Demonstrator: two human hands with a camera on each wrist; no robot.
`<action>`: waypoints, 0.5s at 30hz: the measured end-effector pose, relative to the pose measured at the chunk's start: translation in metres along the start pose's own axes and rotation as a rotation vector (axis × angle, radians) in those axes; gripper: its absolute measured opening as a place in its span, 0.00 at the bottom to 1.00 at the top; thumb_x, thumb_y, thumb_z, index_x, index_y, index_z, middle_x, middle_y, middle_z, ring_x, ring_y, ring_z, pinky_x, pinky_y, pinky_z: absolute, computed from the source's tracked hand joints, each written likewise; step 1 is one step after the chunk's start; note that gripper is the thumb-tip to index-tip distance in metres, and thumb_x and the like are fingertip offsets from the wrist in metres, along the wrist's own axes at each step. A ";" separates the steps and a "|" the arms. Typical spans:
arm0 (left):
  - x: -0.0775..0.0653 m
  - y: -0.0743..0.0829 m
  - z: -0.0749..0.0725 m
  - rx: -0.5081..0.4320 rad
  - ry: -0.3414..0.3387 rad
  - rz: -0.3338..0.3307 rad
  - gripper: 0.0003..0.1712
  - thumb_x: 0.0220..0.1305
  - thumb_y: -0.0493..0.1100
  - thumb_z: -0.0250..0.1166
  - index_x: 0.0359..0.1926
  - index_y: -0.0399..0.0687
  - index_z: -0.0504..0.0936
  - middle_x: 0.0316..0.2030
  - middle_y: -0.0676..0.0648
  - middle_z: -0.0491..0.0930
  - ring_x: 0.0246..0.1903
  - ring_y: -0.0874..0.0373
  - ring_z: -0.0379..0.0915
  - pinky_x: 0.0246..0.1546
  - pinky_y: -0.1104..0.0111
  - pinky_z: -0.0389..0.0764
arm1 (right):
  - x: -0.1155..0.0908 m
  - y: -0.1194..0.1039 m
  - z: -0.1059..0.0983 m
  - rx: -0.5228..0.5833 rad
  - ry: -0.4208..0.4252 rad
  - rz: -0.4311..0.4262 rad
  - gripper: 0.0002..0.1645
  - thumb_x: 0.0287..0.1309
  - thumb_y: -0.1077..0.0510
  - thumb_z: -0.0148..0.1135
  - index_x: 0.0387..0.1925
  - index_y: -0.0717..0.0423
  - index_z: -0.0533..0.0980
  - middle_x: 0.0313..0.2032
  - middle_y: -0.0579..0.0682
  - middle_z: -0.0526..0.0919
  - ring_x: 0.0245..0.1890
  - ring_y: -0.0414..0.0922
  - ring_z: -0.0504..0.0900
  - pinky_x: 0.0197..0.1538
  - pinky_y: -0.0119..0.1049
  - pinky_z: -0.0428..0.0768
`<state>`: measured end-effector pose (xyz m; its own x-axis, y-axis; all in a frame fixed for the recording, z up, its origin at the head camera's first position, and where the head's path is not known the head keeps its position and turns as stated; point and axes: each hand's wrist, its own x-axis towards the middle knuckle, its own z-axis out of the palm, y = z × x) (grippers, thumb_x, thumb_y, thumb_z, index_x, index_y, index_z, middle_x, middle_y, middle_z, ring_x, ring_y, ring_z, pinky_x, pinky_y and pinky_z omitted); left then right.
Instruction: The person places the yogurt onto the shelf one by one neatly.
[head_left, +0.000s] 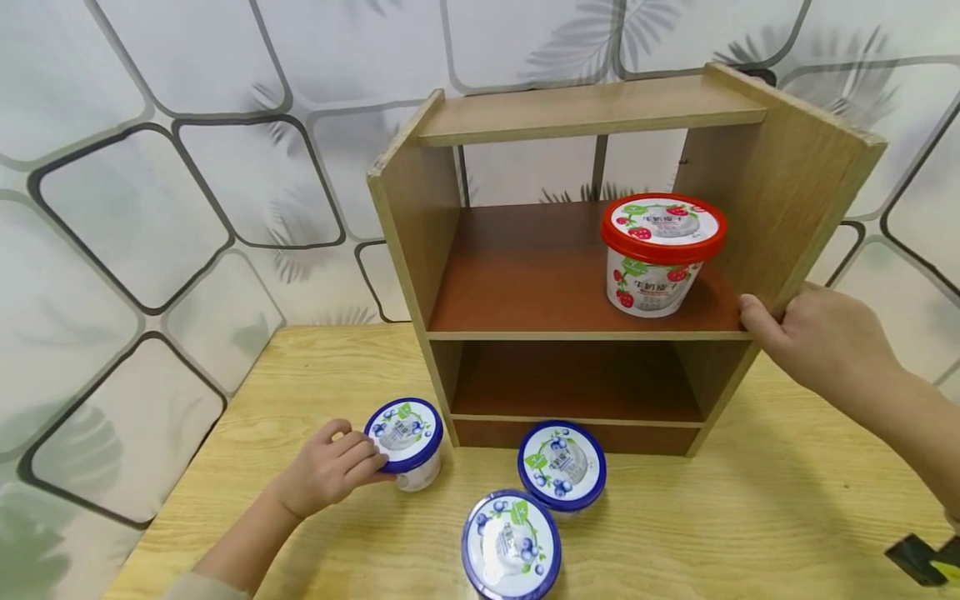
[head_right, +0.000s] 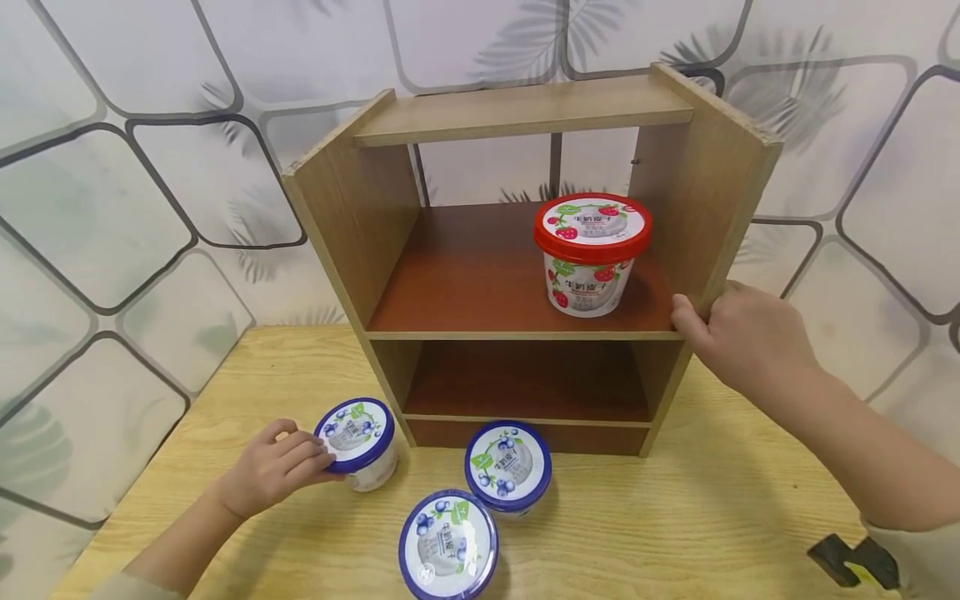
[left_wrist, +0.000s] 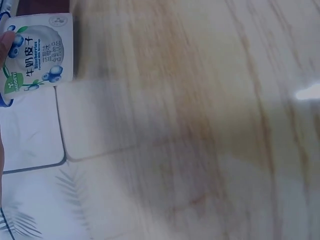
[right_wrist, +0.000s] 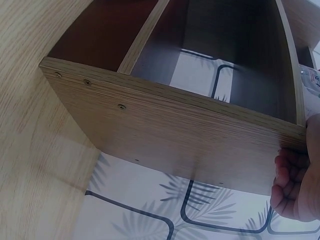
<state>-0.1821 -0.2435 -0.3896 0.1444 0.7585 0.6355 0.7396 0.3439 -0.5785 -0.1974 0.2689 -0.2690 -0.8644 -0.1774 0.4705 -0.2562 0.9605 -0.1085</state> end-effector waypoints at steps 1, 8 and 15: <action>0.001 0.000 -0.001 0.002 0.001 -0.003 0.20 0.68 0.51 0.55 0.24 0.42 0.78 0.21 0.51 0.77 0.19 0.60 0.69 0.24 0.65 0.71 | 0.000 0.000 0.000 0.001 -0.001 0.002 0.34 0.65 0.49 0.41 0.03 0.52 0.57 0.06 0.44 0.57 0.10 0.44 0.59 0.13 0.38 0.57; 0.013 -0.002 -0.007 0.011 0.003 -0.009 0.20 0.68 0.50 0.55 0.25 0.42 0.80 0.21 0.51 0.78 0.20 0.60 0.71 0.23 0.66 0.71 | -0.001 0.001 0.000 0.002 0.005 -0.005 0.34 0.65 0.49 0.41 0.02 0.52 0.57 0.06 0.44 0.57 0.09 0.44 0.59 0.12 0.39 0.59; 0.028 -0.002 -0.017 0.014 0.045 -0.005 0.20 0.68 0.49 0.57 0.24 0.42 0.80 0.20 0.52 0.77 0.19 0.61 0.71 0.21 0.67 0.71 | 0.000 0.001 0.001 0.000 -0.002 -0.007 0.33 0.65 0.49 0.41 0.03 0.52 0.57 0.07 0.44 0.58 0.10 0.44 0.60 0.12 0.40 0.59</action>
<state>-0.1678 -0.2325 -0.3621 0.1707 0.7313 0.6603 0.7311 0.3553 -0.5825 -0.1978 0.2702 -0.2700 -0.8632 -0.1849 0.4698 -0.2628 0.9591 -0.1055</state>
